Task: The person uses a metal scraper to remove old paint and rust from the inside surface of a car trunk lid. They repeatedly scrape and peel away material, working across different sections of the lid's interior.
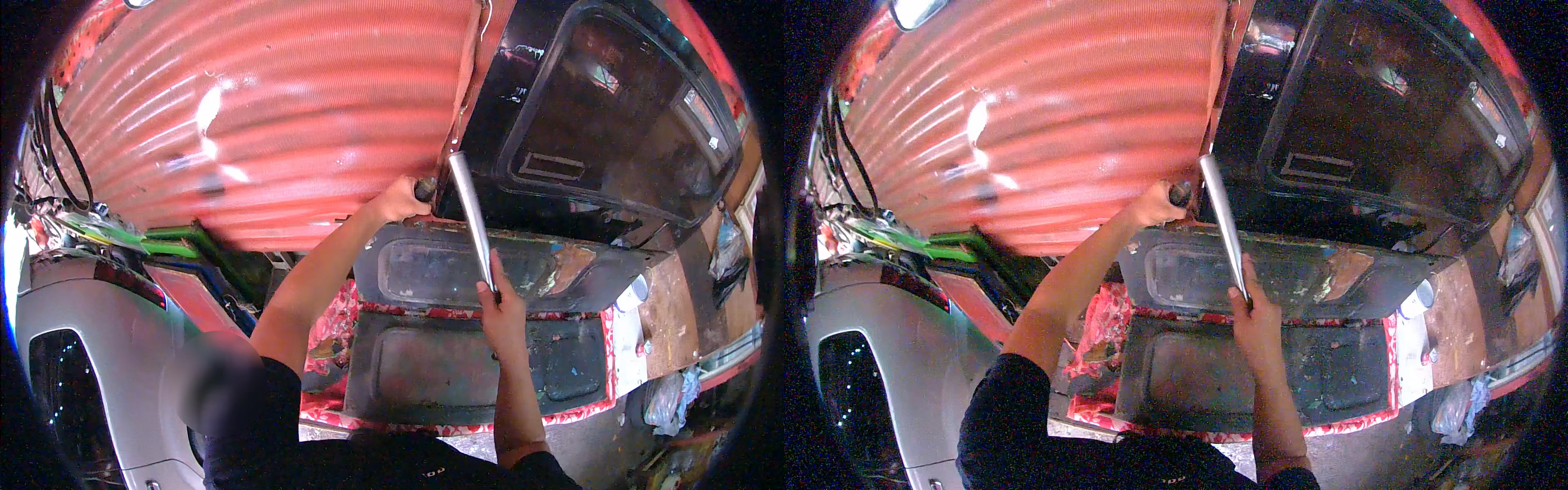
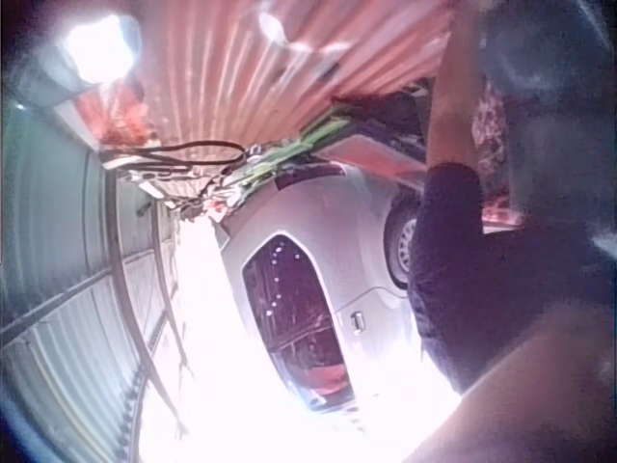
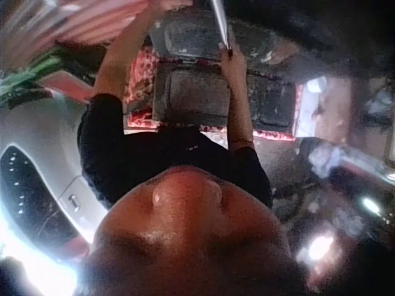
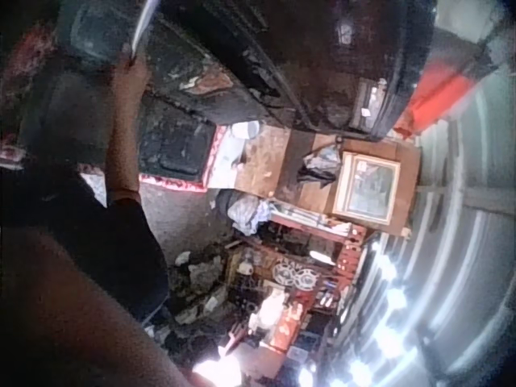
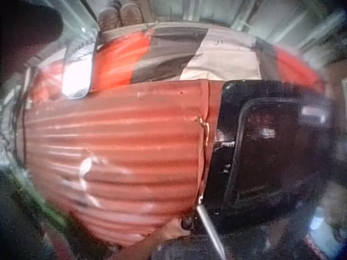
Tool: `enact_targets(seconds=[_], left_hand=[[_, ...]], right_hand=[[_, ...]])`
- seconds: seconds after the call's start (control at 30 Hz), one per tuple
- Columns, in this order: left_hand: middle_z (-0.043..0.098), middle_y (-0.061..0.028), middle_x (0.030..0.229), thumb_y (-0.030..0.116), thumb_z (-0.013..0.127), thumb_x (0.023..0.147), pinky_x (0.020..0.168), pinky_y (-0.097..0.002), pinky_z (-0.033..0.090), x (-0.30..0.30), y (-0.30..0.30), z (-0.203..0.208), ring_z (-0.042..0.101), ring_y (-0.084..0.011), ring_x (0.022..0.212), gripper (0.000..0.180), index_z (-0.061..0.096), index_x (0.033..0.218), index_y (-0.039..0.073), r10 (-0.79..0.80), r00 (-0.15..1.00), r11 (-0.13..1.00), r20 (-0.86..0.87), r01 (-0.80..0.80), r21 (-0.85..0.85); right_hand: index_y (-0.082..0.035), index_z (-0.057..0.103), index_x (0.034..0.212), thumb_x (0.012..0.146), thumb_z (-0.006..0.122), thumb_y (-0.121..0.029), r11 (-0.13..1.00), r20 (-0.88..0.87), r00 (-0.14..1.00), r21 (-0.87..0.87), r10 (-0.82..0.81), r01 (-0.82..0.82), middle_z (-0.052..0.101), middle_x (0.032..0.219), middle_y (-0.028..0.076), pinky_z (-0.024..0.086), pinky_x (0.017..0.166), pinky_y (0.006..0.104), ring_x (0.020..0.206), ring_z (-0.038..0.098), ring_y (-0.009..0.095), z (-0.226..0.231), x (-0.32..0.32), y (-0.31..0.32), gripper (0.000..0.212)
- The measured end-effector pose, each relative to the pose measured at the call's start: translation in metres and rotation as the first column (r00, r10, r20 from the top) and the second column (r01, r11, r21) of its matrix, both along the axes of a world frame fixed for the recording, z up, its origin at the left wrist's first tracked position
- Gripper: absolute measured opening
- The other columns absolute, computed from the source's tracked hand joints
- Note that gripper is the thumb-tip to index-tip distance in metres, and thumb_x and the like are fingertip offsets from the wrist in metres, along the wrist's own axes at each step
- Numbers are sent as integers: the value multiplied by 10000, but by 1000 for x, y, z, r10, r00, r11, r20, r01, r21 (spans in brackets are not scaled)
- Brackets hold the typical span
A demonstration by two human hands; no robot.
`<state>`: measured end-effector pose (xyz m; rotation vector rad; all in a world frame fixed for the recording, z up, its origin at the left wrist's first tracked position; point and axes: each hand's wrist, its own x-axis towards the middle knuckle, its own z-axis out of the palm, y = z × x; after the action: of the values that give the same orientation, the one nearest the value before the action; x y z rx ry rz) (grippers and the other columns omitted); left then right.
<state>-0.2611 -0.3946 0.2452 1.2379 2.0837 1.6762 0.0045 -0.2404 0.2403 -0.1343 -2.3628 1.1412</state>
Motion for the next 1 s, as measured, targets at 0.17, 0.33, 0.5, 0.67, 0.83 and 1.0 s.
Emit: enact_targets(seconds=[0.17,0.33,0.5,0.67,0.83,1.0], left_hand=[[573,9,717,43,655,690,592,-284,442,-4,2,2,501,-91,647,183,624,870,24,7,999,1000,47,-6,-8],[564,-1,709,65,654,705,620,-288,444,-3,6,6,505,-109,665,149,612,839,15,38,999,998,-34,-40,-54],[559,-4,703,88,659,701,596,-296,436,2,7,5,499,-112,636,159,609,836,22,9,997,997,75,-3,-72],[577,-6,717,99,676,685,585,-303,441,3,10,1,515,-113,628,173,617,835,38,-15,1000,994,13,17,-105],[587,-2,719,118,697,662,609,-308,457,-1,10,-5,526,-111,640,214,624,848,43,-19,992,982,-122,-5,-187],[581,-17,678,124,704,645,602,-308,462,7,4,3,536,-125,630,228,622,839,38,-56,989,974,-136,25,-225]], right_hand=[[-118,379,1442,928,538,-51,984,23,1000,-176,-18,22,620,1113,32,428,630,208,715,516,61,6,11,-2,542],[-127,381,1442,924,539,-53,975,30,999,-223,22,-15,531,982,30,375,642,229,768,446,91,-6,14,2,546],[-134,379,1442,927,535,-55,957,67,998,-289,19,1,480,983,18,352,662,237,807,404,102,-11,17,2,544],[-126,386,1432,932,552,-112,947,130,991,-319,-2,44,515,1340,178,437,934,316,1135,562,245,-10,18,-3,527],[-182,374,1443,925,573,-140,994,93,996,-106,-15,25,639,1086,243,499,686,331,699,599,217,-33,17,-7,557],[-112,359,1444,933,557,-129,943,78,995,-322,-63,85,569,1275,195,448,894,294,1088,588,180,-42,26,-6,548]])
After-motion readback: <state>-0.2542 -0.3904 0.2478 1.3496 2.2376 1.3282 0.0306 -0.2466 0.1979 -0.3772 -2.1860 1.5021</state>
